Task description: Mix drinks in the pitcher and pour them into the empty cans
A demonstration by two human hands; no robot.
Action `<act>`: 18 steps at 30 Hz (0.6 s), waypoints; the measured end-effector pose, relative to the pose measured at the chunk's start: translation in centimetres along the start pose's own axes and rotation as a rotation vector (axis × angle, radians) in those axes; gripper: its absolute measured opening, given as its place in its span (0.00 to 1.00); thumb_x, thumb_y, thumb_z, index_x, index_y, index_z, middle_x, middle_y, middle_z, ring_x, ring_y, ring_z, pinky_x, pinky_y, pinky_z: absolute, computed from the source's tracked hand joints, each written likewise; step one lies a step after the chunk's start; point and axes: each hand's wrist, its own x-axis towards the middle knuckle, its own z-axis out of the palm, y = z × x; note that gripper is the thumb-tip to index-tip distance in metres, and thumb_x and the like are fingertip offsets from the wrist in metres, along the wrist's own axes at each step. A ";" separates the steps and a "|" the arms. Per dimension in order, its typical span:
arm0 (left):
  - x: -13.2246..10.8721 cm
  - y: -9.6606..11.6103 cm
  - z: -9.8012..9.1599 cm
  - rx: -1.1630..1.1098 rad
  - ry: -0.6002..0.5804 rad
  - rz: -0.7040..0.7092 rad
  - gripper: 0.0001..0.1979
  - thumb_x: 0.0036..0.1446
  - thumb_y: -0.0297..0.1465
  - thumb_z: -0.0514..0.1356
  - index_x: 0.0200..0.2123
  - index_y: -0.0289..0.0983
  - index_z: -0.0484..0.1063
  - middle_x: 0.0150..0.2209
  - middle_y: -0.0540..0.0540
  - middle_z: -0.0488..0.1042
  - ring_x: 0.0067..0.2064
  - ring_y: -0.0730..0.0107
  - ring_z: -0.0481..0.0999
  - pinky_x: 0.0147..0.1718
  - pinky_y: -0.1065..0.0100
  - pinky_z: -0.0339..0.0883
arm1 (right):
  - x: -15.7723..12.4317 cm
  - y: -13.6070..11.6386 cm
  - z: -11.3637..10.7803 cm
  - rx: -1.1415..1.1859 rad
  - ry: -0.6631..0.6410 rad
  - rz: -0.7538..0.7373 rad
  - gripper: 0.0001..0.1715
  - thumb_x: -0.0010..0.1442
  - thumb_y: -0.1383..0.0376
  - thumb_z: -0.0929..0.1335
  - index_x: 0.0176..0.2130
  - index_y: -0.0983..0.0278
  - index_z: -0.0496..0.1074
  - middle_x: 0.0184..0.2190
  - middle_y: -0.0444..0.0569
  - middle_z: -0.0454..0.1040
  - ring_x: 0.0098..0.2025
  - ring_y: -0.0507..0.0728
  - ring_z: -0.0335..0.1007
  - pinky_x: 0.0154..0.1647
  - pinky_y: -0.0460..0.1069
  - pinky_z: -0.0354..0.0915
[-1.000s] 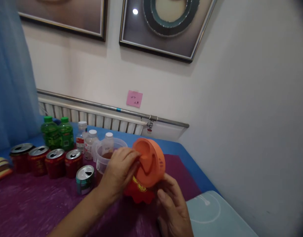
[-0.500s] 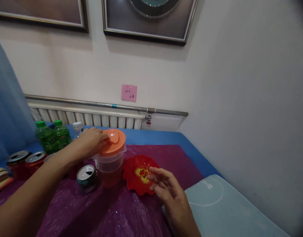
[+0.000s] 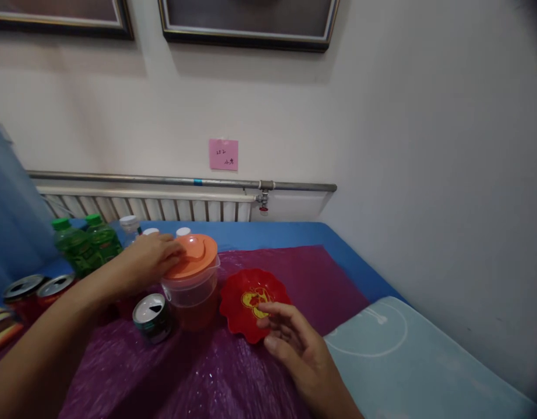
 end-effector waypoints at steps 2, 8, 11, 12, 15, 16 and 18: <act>-0.2 0.1 0.1 -0.073 0.031 0.014 0.23 0.66 0.35 0.45 0.41 0.37 0.81 0.36 0.41 0.76 0.37 0.61 0.73 0.39 0.63 0.65 | 0.2 0.5 -0.2 -0.025 0.005 0.012 0.20 0.59 0.59 0.71 0.51 0.58 0.73 0.45 0.51 0.79 0.49 0.60 0.76 0.53 0.57 0.69; -0.6 1.6 -1.3 -0.080 0.094 -0.018 0.25 0.62 0.34 0.42 0.37 0.35 0.80 0.42 0.35 0.79 0.42 0.51 0.75 0.48 0.51 0.66 | 1.2 1.2 -0.2 -0.144 0.008 0.027 0.21 0.58 0.57 0.69 0.50 0.60 0.73 0.41 0.52 0.78 0.44 0.60 0.76 0.49 0.57 0.70; -0.9 2.0 -3.0 -0.271 0.184 -0.220 0.25 0.59 0.45 0.47 0.39 0.36 0.79 0.42 0.36 0.79 0.44 0.50 0.76 0.47 0.53 0.68 | 1.5 1.5 -0.4 -0.234 0.020 -0.020 0.20 0.58 0.58 0.68 0.49 0.60 0.74 0.41 0.51 0.78 0.41 0.59 0.75 0.45 0.56 0.70; -1.2 2.1 -3.4 -0.365 0.208 -0.305 0.27 0.56 0.49 0.50 0.40 0.36 0.79 0.43 0.38 0.79 0.45 0.51 0.76 0.47 0.55 0.69 | 1.5 1.7 -0.5 -0.256 0.019 -0.037 0.19 0.59 0.59 0.67 0.49 0.59 0.74 0.41 0.51 0.78 0.40 0.59 0.75 0.44 0.55 0.70; -2.2 2.3 -4.2 -0.640 0.203 -0.448 0.30 0.49 0.55 0.57 0.43 0.37 0.77 0.47 0.40 0.78 0.48 0.51 0.77 0.47 0.58 0.72 | 1.8 2.3 -1.0 -0.282 0.014 -0.081 0.18 0.60 0.60 0.67 0.50 0.59 0.74 0.41 0.50 0.79 0.39 0.58 0.76 0.42 0.54 0.70; -2.6 2.5 -4.3 -0.742 0.181 -0.470 0.30 0.49 0.55 0.59 0.45 0.38 0.77 0.47 0.41 0.79 0.47 0.52 0.78 0.45 0.59 0.74 | 2.0 2.5 -1.2 -0.285 0.016 -0.097 0.18 0.60 0.60 0.67 0.50 0.59 0.74 0.41 0.50 0.79 0.40 0.58 0.76 0.42 0.54 0.71; -3.4 3.2 -4.0 -0.938 0.109 -0.503 0.32 0.49 0.56 0.61 0.49 0.40 0.75 0.44 0.42 0.80 0.40 0.56 0.79 0.35 0.63 0.75 | 2.3 2.5 -1.2 -0.282 0.024 -0.134 0.17 0.60 0.61 0.67 0.50 0.59 0.74 0.41 0.50 0.79 0.40 0.58 0.76 0.42 0.54 0.71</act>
